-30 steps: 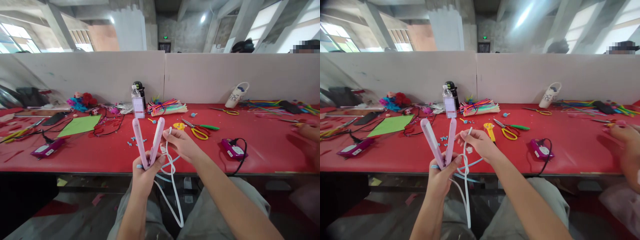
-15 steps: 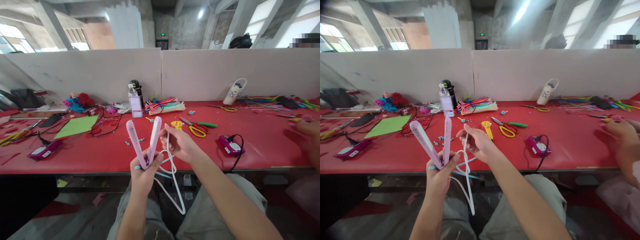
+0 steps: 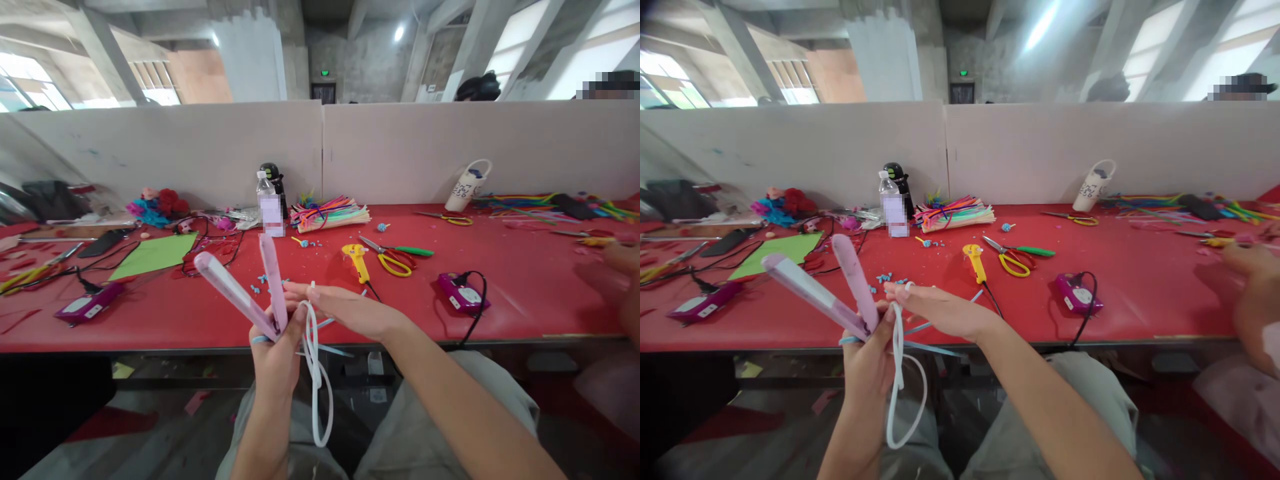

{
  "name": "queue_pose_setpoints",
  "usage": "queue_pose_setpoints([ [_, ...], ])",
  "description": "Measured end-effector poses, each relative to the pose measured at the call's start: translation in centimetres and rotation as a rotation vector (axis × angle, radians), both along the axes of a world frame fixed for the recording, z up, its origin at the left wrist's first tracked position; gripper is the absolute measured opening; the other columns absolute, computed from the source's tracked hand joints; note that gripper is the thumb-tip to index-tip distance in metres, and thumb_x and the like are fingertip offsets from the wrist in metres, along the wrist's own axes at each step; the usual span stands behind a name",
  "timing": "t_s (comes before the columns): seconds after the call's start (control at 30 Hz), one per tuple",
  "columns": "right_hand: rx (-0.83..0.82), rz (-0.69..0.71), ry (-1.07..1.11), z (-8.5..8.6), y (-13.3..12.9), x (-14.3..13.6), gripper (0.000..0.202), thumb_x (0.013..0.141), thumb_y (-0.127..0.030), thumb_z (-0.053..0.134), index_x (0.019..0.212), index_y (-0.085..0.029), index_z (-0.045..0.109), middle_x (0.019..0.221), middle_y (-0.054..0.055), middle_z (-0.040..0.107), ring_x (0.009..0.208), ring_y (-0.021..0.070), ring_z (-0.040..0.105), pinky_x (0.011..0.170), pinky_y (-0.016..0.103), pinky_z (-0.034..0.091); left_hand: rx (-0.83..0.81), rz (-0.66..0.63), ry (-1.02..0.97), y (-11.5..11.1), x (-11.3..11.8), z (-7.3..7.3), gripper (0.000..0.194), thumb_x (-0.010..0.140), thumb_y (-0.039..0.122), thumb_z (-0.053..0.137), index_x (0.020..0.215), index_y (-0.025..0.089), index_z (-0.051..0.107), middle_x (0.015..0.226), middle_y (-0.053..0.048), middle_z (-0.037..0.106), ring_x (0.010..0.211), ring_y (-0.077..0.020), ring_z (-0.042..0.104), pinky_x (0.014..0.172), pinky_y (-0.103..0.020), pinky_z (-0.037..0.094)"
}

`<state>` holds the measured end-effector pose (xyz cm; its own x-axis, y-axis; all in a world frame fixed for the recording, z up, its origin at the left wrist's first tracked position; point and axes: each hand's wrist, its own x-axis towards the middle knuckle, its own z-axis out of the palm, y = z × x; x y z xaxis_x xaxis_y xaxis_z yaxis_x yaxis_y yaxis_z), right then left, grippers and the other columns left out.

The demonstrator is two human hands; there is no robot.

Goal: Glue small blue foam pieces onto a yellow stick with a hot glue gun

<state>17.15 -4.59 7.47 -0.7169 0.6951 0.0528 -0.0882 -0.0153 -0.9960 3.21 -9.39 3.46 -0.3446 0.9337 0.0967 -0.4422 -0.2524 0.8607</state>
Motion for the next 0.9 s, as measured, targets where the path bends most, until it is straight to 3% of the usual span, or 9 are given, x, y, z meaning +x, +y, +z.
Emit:
queue_pose_setpoints([
  [0.1, 0.072, -0.086, -0.070, -0.4, 0.9, 0.7, 0.063, 0.093, -0.068, 0.043, 0.082, -0.015, 0.075, 0.082, 0.008, 0.073, 0.080, 0.0194, 0.068, 0.081, 0.034, 0.053, -0.049, -0.038, -0.085, -0.4, -0.6, 0.2, 0.032, 0.059, 0.033, 0.091, 0.078, 0.020, 0.070, 0.073, 0.001, 0.066, 0.057, -0.0087, 0.057, 0.050, -0.019, 0.045],
  [0.17, 0.145, -0.233, -0.077, -0.7, 1.7, 1.3, 0.054, 0.088, -0.063, 0.057, 0.065, -0.015, 0.066, 0.066, 0.003, 0.065, 0.069, 0.0171, 0.064, 0.074, 0.031, 0.051, -0.023, -0.098, -0.157, -0.6, -1.0, 0.4, 0.032, 0.060, 0.031, 0.090, 0.081, 0.020, 0.068, 0.068, 0.003, 0.061, 0.051, -0.0059, 0.050, 0.047, -0.018, 0.041],
  [0.27, 0.251, -0.315, -0.047, -0.8, 2.2, 2.0, 0.037, 0.074, -0.046, 0.082, 0.094, -0.019, 0.069, 0.097, 0.003, 0.070, 0.093, 0.0188, 0.064, 0.087, 0.030, 0.048, 0.037, -0.180, -0.243, -0.5, -1.5, 0.5, 0.028, 0.062, 0.026, 0.087, 0.079, 0.018, 0.066, 0.065, 0.004, 0.057, 0.047, -0.0033, 0.043, 0.044, -0.017, 0.038],
  [0.37, 0.286, -0.116, -0.006, -0.4, 1.6, 1.9, 0.044, 0.086, -0.043, 0.071, 0.124, -0.023, 0.063, 0.126, 0.008, 0.064, 0.116, 0.0201, 0.059, 0.099, 0.034, 0.045, 0.004, -0.171, -0.267, -0.2, -1.5, 0.5, 0.028, 0.060, 0.024, 0.088, 0.074, 0.016, 0.065, 0.063, 0.004, 0.057, 0.047, -0.0038, 0.046, 0.046, -0.017, 0.042],
  [0.43, 0.268, -0.053, 0.035, -0.1, 1.0, 1.6, 0.033, 0.094, -0.044, 0.060, 0.116, -0.019, 0.067, 0.109, 0.007, 0.069, 0.103, 0.0179, 0.063, 0.093, 0.033, 0.048, -0.041, -0.154, -0.257, -0.2, -1.3, 0.5, 0.030, 0.057, 0.024, 0.089, 0.071, 0.015, 0.065, 0.062, 0.003, 0.059, 0.049, -0.0051, 0.050, 0.047, -0.017, 0.044],
  [0.53, 0.243, -0.124, 0.115, 0.0, 0.3, 1.1, 0.030, 0.097, -0.044, 0.055, 0.101, -0.017, 0.069, 0.081, 0.002, 0.065, 0.077, 0.0132, 0.063, 0.076, 0.026, 0.049, -0.104, -0.120, -0.238, -0.3, -1.1, 0.5, 0.032, 0.054, 0.023, 0.090, 0.073, 0.015, 0.066, 0.062, 0.003, 0.061, 0.051, -0.0067, 0.055, 0.047, -0.016, 0.044],
  [0.67, 0.115, -0.143, 0.182, 0.1, 0.1, 1.1, 0.027, 0.095, -0.046, 0.058, 0.094, -0.019, 0.064, 0.059, -0.006, 0.048, 0.047, 0.0076, 0.046, 0.047, 0.020, 0.035, -0.127, -0.141, -0.205, -0.3, -1.1, 0.3, 0.031, 0.055, 0.021, 0.090, 0.076, 0.014, 0.067, 0.058, 0.004, 0.058, 0.047, -0.0052, 0.051, 0.046, -0.016, 0.044],
  [0.77, 0.152, -0.129, 0.061, 0.6, 0.0, 1.7, 0.028, 0.091, -0.045, 0.064, 0.086, -0.017, 0.067, 0.054, -0.008, 0.041, 0.045, 0.0060, 0.031, 0.042, 0.020, 0.024, -0.117, -0.127, -0.163, -0.2, -1.2, 0.1, 0.029, 0.055, 0.021, 0.090, 0.072, 0.014, 0.068, 0.056, 0.004, 0.057, 0.048, -0.0062, 0.053, 0.048, -0.016, 0.046],
  [0.9, 0.289, -0.108, -0.077, 1.2, -0.4, 2.2, 0.027, 0.087, -0.040, 0.069, 0.078, -0.014, 0.070, 0.064, -0.003, 0.052, 0.059, 0.0084, 0.041, 0.052, 0.021, 0.033, -0.133, -0.159, -0.076, -0.2, -1.3, -0.2, 0.028, 0.056, 0.023, 0.090, 0.074, 0.014, 0.070, 0.062, 0.002, 0.063, 0.056, -0.0088, 0.060, 0.053, -0.017, 0.049],
])
